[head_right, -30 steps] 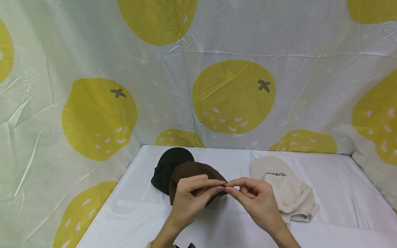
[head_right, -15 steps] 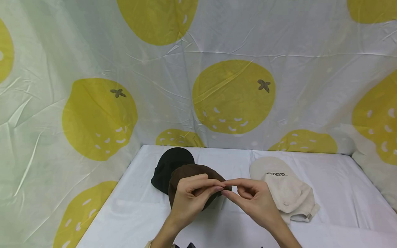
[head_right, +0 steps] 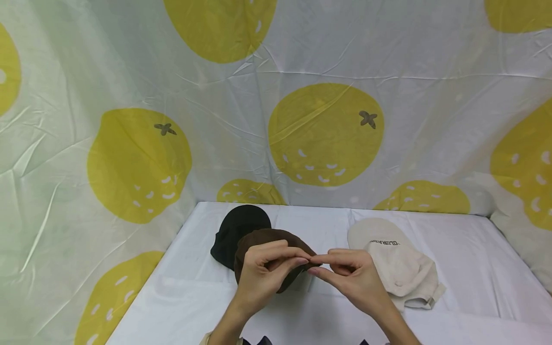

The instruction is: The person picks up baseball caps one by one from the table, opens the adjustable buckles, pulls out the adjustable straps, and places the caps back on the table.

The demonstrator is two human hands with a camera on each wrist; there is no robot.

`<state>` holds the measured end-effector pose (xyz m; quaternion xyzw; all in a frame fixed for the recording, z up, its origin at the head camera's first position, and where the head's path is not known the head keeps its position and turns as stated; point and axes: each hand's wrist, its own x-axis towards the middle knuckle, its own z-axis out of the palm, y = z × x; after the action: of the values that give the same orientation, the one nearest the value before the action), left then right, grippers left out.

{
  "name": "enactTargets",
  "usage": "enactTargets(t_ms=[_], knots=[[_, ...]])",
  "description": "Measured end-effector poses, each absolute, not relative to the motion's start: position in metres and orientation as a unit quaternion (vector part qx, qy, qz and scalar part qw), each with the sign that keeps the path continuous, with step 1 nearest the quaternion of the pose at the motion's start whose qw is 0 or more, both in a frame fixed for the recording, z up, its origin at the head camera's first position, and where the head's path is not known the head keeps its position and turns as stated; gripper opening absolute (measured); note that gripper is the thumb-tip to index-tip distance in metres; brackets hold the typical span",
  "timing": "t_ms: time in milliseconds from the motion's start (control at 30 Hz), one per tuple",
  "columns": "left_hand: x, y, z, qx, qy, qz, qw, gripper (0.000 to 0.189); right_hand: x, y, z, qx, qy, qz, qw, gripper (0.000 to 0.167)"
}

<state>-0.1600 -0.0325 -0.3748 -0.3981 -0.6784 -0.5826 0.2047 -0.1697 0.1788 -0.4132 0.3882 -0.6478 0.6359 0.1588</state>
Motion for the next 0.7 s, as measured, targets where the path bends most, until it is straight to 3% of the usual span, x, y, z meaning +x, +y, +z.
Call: enactTargets(t_ms=[700], knots=[[-0.1610,-0.0336,-0.3741,-0.397,-0.670,-0.601,0.182,0.007,-0.1771,0.1762,-0.4239,0.410,-0.617,0.644,0.189,0.036]])
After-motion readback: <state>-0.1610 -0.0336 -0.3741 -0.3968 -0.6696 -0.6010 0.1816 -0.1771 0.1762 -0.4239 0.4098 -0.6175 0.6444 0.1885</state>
